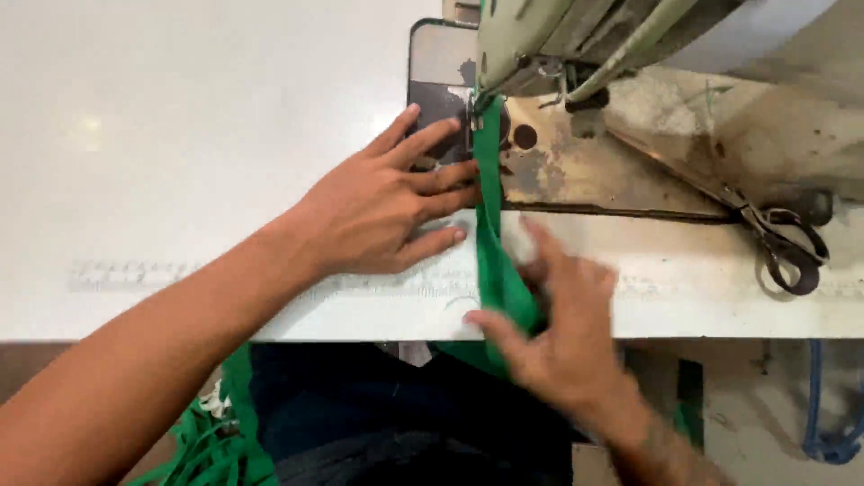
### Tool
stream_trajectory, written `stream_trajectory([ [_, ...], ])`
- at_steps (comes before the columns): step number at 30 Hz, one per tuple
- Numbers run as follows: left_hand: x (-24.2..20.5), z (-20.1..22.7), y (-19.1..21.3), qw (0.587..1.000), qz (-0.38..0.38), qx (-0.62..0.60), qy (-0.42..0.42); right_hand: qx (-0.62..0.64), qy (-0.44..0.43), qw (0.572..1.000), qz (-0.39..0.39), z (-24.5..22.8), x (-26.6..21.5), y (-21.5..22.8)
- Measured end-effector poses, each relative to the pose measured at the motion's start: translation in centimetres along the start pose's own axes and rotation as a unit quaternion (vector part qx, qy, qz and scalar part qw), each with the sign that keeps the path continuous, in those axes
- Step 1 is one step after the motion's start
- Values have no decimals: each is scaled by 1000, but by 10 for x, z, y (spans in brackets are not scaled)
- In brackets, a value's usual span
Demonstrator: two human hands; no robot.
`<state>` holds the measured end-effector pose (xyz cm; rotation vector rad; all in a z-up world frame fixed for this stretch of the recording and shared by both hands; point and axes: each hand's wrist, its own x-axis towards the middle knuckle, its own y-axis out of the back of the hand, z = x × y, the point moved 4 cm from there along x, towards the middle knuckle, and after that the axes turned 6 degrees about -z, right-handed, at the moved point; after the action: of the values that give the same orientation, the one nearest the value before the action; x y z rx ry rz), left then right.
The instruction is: Sewing green fabric strips using an industrial sewing machine in a factory setting.
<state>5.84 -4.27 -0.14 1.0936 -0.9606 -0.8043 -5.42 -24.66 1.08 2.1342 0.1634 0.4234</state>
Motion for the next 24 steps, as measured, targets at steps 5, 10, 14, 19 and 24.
stream_trajectory([
  [5,-13,84,16,958,214,-3,193,109,-215,967,85,-39,-52,0],
  [10,-48,163,-23,769,269,-424,396,108,-166,977,76,-44,-72,2],
  [14,-49,181,-34,695,362,-473,403,66,-101,992,36,-44,-79,-5],
  [19,-47,191,-40,825,355,-284,334,28,-62,997,-47,-29,-82,-16],
  [24,-47,193,-41,883,305,-210,289,-32,-43,995,-88,-20,-86,-28],
])
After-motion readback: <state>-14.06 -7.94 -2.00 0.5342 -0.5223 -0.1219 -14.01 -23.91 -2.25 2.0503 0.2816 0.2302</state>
